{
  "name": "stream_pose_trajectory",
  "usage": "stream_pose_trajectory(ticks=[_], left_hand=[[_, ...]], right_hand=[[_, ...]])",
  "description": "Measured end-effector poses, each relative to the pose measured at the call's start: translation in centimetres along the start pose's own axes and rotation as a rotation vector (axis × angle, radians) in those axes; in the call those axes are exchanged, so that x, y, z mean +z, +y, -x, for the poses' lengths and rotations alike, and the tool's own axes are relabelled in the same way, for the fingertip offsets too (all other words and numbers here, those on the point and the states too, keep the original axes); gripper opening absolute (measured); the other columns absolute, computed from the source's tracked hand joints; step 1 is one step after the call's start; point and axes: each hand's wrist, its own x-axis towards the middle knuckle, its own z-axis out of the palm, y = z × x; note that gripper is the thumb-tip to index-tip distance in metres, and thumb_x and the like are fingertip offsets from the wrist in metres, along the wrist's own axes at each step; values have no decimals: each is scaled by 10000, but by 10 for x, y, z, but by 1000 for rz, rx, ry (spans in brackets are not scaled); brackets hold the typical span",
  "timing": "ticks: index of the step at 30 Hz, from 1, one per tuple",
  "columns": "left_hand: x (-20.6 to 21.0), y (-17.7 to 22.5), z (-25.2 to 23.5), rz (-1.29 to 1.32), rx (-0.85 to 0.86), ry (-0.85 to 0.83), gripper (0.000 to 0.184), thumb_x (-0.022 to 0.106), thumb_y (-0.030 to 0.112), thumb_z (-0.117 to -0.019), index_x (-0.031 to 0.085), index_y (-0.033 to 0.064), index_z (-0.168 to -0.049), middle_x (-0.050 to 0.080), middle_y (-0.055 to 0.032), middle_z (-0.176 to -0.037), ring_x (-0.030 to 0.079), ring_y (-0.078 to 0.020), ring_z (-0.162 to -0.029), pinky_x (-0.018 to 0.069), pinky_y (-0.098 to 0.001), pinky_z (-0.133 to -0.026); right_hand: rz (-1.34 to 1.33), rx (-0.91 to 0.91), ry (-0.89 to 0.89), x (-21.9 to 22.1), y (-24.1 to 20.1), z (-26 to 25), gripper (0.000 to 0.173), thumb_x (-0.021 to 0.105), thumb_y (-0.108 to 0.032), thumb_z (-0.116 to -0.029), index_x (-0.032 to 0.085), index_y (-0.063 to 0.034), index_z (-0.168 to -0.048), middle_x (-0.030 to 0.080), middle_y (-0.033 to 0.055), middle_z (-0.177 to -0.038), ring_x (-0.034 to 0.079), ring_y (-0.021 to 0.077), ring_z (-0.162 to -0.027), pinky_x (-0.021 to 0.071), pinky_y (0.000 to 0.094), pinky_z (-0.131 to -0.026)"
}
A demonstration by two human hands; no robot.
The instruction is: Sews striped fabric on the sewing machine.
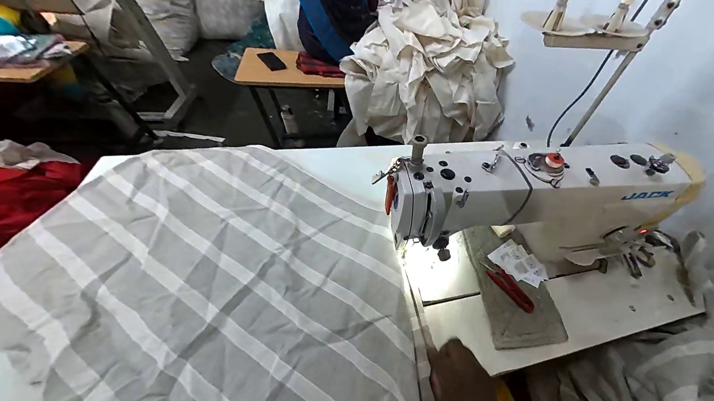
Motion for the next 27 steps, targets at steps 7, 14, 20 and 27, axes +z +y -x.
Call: stream_pose_trajectory(ticks=[7,14,20,27], left_hand=[[-59,-95,-98,51,-409,451,595,721,548,-894,712,37,-1199,623,-170,-1371,489,-352,-1385,265,-646,-1172],[2,-128,-102,-203,-416,786,890,539,813,-823,661,118,-1365,510,-76,-1557,385,-353,-1496,189,-690,-1203],[-4,-133,-103,-220,-434,703,893,505,855,-808,668,175,-1362,486,-26,-1580,332,-306,-1530,145,-666,-1224],[-5,-137,-98,-201,-375,721,899,514,891,-763,700,204,-1313,508,-20,-1562,360,-299,-1516,168,-678,-1215]], right_hand=[[-78,-14,-187,-26,3,44,212,636,-78,-946,787,-29,-1088,702,208,-963,719,355,-830,609,498,-701],[227,107,282,-116,155,-22,339,631,-175,-995,684,0,-1280,643,234,-1306,640,446,-1157,535,629,-929],[249,60,506,-83,245,-47,359,505,29,-981,711,-22,-1270,660,167,-1355,585,401,-1307,475,607,-1061],[318,190,650,-82,238,-43,465,467,-114,-1026,525,-13,-1476,459,229,-1550,450,474,-1404,409,655,-1086]])
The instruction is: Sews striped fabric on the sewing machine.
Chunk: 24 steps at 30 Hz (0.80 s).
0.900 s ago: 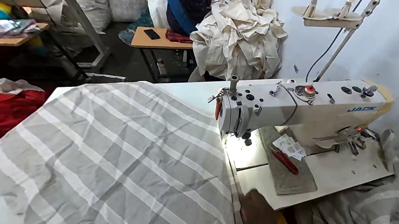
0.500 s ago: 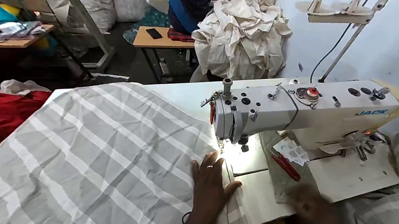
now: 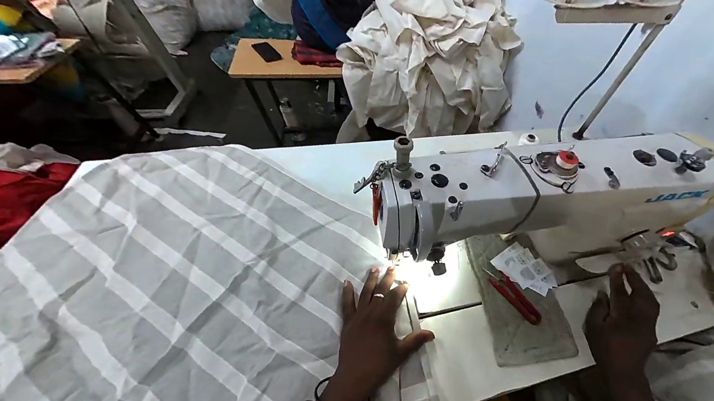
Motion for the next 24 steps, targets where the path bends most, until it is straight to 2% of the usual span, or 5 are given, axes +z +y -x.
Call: stream_pose_trajectory(ticks=[7,12,15,20,24], left_hand=[[-2,-3,-13,1,-12,-61,950,590,871,-736,677,123,-1316,461,-79,-1591,287,-304,-1548,121,-647,-1235],[1,7,16,-34,64,95,800,516,786,-859,744,99,-1200,631,-97,-1421,526,-338,-1392,324,-636,-1174],[3,5,16,-47,67,83,820,480,795,-870,735,102,-1228,620,-88,-1440,504,-340,-1414,306,-642,-1179],[-1,4,12,18,72,56,669,602,666,-861,737,121,-1225,613,-74,-1451,470,-329,-1445,270,-648,-1197],[0,-3,7,37,95,66,681,608,681,-851,743,120,-1213,615,-67,-1452,472,-318,-1446,278,-630,-1204]], right_hand=[[-38,-91,118,2,-4,8,360,525,-177,-1017,680,-4,-1292,548,240,-1460,467,479,-1376,385,611,-1120],[-257,-193,77,-11,-107,33,281,545,-94,-967,738,-9,-1152,669,217,-1264,609,415,-1207,505,555,-1010],[-404,-332,-119,7,-185,43,258,604,-99,-904,784,-123,-1087,713,100,-1179,661,297,-1138,568,467,-923],[-245,-415,-534,32,-242,17,346,703,-67,-874,768,-206,-1184,678,139,-1151,627,358,-1074,537,497,-772],[-169,-406,-482,38,-247,14,303,694,-79,-886,780,-202,-1150,696,143,-1087,643,356,-1020,522,484,-727]])
